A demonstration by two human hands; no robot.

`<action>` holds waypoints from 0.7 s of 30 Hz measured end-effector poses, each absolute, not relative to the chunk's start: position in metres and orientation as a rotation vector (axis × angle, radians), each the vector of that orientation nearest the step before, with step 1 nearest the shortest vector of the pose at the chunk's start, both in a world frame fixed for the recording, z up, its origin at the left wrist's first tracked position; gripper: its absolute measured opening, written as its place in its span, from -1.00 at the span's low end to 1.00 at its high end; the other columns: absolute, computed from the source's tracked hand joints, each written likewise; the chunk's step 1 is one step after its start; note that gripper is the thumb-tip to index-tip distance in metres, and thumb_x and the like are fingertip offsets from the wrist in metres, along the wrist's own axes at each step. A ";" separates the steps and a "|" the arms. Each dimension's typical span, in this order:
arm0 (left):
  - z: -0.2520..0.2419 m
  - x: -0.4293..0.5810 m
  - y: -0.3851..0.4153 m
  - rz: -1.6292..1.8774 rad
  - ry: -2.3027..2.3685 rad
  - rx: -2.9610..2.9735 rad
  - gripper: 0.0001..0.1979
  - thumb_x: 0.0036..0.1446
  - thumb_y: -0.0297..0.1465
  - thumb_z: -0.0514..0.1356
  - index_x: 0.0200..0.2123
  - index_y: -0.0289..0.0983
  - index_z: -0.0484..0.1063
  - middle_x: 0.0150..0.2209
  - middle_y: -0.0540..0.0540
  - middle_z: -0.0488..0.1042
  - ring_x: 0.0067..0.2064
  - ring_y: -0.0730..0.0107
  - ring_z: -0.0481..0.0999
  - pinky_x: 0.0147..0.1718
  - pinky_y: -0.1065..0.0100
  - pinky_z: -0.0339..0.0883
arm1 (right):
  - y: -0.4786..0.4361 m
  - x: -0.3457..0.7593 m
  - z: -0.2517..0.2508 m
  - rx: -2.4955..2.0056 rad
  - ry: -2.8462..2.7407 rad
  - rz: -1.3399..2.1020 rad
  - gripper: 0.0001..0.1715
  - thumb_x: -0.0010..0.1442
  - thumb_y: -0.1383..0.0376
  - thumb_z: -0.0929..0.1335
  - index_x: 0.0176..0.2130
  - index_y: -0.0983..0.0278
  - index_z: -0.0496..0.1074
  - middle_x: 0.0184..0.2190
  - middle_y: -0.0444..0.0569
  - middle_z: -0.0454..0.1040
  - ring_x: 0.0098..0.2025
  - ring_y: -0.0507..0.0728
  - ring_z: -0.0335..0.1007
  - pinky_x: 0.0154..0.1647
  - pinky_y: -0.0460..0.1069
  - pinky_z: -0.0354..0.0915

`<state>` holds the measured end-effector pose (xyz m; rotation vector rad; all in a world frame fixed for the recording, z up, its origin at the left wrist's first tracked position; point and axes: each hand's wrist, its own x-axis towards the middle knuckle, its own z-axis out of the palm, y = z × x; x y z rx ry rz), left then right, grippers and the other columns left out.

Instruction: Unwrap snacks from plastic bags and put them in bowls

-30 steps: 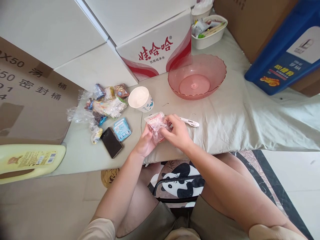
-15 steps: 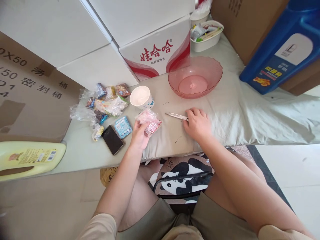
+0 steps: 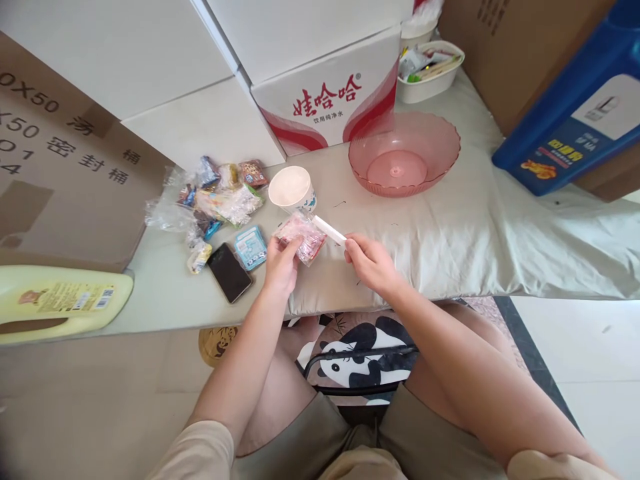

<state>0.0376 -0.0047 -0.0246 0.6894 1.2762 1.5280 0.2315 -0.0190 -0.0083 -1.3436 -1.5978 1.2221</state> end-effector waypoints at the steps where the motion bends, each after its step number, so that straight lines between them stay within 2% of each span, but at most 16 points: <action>1: -0.024 0.037 -0.004 1.534 1.286 0.691 -0.54 -0.22 -0.32 0.48 -0.20 -0.23 0.44 -0.18 -0.05 0.59 -0.12 0.33 0.58 -0.09 0.31 0.44 | -0.019 0.228 -0.007 -1.336 -1.575 1.231 -0.60 0.26 0.01 0.19 -0.31 0.24 0.39 -0.53 -0.13 0.35 -0.49 0.05 0.22 -0.45 -0.04 0.14; 4: -0.024 0.035 -0.002 1.542 1.320 0.696 -0.58 -0.19 -0.30 0.46 -0.23 -0.24 0.44 -0.21 -0.04 0.58 -0.16 0.36 0.58 -0.14 0.35 0.44 | -0.017 0.220 -0.005 -1.328 -1.582 1.198 -0.62 0.16 0.00 0.30 -0.22 0.25 0.42 -0.43 -0.11 0.42 -0.42 0.06 0.27 -0.40 -0.05 0.17; 9: -0.027 0.033 -0.003 1.495 1.340 0.752 -0.56 -0.17 -0.25 0.45 -0.21 -0.24 0.44 -0.22 -0.05 0.57 -0.21 0.36 0.56 -0.20 0.35 0.44 | -0.019 0.214 -0.007 -1.352 -1.633 1.300 -0.46 0.26 -0.06 0.15 -0.42 0.26 0.41 -0.57 -0.13 0.32 -0.53 0.04 0.20 -0.47 -0.04 0.12; 15: -0.029 0.034 -0.005 1.505 1.298 0.960 -0.50 -0.22 -0.20 0.49 -0.21 -0.24 0.47 -0.26 -0.05 0.56 -0.19 0.33 0.57 -0.15 0.32 0.43 | -0.017 0.215 -0.006 -1.454 -1.692 1.277 -0.42 0.24 -0.06 0.14 -0.49 0.26 0.40 -0.61 -0.12 0.31 -0.56 0.03 0.16 -0.47 -0.04 0.11; 21: -0.017 0.013 0.005 1.719 1.244 0.753 -0.52 -0.13 -0.17 0.45 -0.13 -0.17 0.44 -0.12 -0.10 0.56 -0.09 0.30 0.58 -0.18 0.33 0.47 | -0.011 0.234 -0.006 -1.562 -1.774 1.240 -0.41 0.22 -0.08 0.16 -0.50 0.26 0.44 -0.64 -0.13 0.27 -0.56 0.05 0.15 -0.49 -0.03 0.06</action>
